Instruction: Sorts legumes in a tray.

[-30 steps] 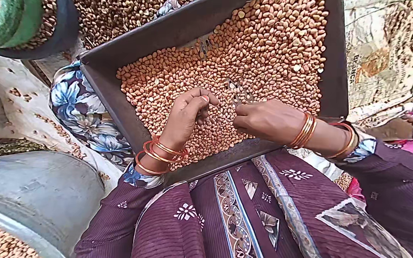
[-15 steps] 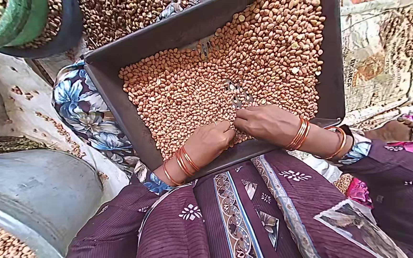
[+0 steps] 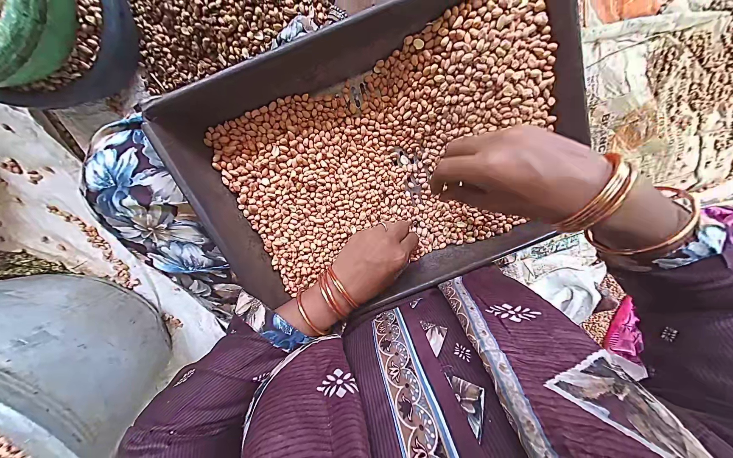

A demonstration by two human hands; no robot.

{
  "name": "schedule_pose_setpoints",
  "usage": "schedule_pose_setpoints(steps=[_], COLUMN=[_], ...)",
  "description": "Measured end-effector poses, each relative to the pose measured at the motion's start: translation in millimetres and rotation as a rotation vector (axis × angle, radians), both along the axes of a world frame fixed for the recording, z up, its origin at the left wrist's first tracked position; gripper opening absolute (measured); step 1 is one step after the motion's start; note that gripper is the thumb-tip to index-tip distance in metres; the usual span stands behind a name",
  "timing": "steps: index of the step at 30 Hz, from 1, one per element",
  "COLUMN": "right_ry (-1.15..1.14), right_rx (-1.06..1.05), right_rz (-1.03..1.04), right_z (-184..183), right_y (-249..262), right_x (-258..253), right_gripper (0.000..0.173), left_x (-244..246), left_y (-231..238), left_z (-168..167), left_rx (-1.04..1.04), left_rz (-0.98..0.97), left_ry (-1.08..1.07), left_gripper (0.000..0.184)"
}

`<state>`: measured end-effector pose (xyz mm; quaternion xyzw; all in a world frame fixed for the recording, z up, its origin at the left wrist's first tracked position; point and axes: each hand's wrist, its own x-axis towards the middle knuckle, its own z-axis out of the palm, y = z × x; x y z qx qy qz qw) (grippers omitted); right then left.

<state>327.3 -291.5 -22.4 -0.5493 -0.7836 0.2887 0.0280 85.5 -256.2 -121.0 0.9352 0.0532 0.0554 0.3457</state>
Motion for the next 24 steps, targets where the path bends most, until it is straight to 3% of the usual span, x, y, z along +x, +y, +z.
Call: schedule_pose_setpoints(steps=[3, 8, 15, 19, 21, 24], right_ry=[-0.032, -0.054, 0.119, 0.122, 0.075, -0.009], right_rx=[-0.186, -0.096, -0.175, -0.22, -0.225, -0.201], right_rz=[0.098, 0.07, -0.161, -0.016, 0.038, 0.011], right_z=[-24, -43, -24, -29, -35, -41], right_y=[-26, -51, -32, -39, -44, -49], right_x=[-2, -14, 17, 18, 9, -4], right_gripper=[0.006, 0.013, 0.012, 0.011, 0.009, 0.008], left_x=[-1, 0, 2, 4, 5, 3], left_y=[1, 2, -3, -3, -1, 18], left_z=[-2, -1, 1, -3, -4, 7], left_rx=[-0.037, -0.01, 0.069, 0.041, -0.049, -0.386], left_rz=[0.001, -0.033, -0.077, -0.097, -0.066, 0.111], left_ry=[0.02, 0.029, 0.015, 0.015, 0.011, 0.005], left_gripper=[0.016, 0.015, 0.016, 0.016, 0.016, 0.016])
